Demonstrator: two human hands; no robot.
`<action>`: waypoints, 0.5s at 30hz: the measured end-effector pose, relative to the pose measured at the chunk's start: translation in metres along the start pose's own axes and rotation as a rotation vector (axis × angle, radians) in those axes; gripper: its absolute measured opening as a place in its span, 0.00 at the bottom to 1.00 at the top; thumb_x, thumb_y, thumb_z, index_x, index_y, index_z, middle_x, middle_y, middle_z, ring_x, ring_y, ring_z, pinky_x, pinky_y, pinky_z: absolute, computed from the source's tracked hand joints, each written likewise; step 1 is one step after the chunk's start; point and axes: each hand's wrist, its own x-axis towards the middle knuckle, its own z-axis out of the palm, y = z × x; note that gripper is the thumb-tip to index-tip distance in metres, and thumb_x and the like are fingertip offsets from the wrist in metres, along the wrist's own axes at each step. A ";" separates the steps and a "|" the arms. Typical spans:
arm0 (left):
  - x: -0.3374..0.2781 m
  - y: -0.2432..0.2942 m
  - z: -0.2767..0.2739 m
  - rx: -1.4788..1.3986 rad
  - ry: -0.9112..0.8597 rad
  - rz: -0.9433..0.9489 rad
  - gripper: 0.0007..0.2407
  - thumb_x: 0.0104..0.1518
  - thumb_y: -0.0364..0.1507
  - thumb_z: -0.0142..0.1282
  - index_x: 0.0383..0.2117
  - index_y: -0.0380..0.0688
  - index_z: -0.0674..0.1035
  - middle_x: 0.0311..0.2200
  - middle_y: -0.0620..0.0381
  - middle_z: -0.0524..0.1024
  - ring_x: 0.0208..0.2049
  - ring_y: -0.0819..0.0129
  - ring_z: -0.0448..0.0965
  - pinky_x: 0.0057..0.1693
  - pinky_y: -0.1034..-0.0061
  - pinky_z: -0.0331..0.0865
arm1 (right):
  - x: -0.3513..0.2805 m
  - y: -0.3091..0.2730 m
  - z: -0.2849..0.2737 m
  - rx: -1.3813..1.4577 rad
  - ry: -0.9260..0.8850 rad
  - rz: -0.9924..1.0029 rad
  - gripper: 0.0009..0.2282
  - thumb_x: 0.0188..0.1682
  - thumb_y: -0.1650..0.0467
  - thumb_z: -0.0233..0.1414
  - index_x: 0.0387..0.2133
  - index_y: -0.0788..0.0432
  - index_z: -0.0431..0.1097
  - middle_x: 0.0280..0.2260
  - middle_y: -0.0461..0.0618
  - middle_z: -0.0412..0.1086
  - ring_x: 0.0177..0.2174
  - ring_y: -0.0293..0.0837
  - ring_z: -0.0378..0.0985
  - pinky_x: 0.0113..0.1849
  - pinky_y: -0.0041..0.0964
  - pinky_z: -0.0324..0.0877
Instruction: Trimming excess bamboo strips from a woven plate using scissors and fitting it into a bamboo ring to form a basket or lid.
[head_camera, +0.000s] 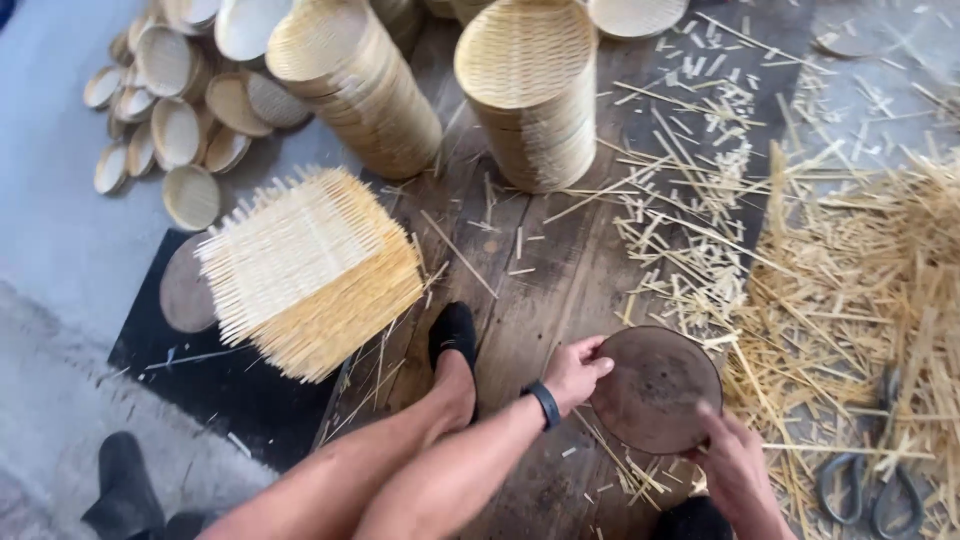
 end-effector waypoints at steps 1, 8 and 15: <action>0.001 0.022 -0.013 0.327 -0.087 0.021 0.21 0.53 0.33 0.64 0.53 0.40 0.79 0.47 0.47 0.81 0.47 0.60 0.81 0.54 0.70 0.74 | 0.013 0.024 -0.014 -0.041 0.067 0.049 0.23 0.58 0.61 0.45 0.56 0.71 0.65 0.52 0.67 0.69 0.47 0.58 0.71 0.45 0.51 0.68; 0.052 0.211 -0.238 1.440 0.114 0.529 0.20 0.50 0.21 0.59 0.53 0.43 0.78 0.49 0.50 0.77 0.51 0.55 0.76 0.57 0.64 0.73 | 0.001 0.042 0.014 0.073 0.058 0.103 0.16 0.58 0.67 0.42 0.54 0.67 0.62 0.51 0.60 0.69 0.45 0.56 0.76 0.44 0.62 0.75; -0.023 0.318 -0.356 1.844 0.048 -0.430 0.31 0.39 0.40 0.77 0.49 0.31 0.80 0.51 0.38 0.78 0.55 0.52 0.78 0.62 0.67 0.70 | -0.001 0.026 0.037 0.072 0.069 0.116 0.17 0.59 0.66 0.42 0.54 0.68 0.60 0.51 0.60 0.68 0.47 0.57 0.75 0.48 0.63 0.74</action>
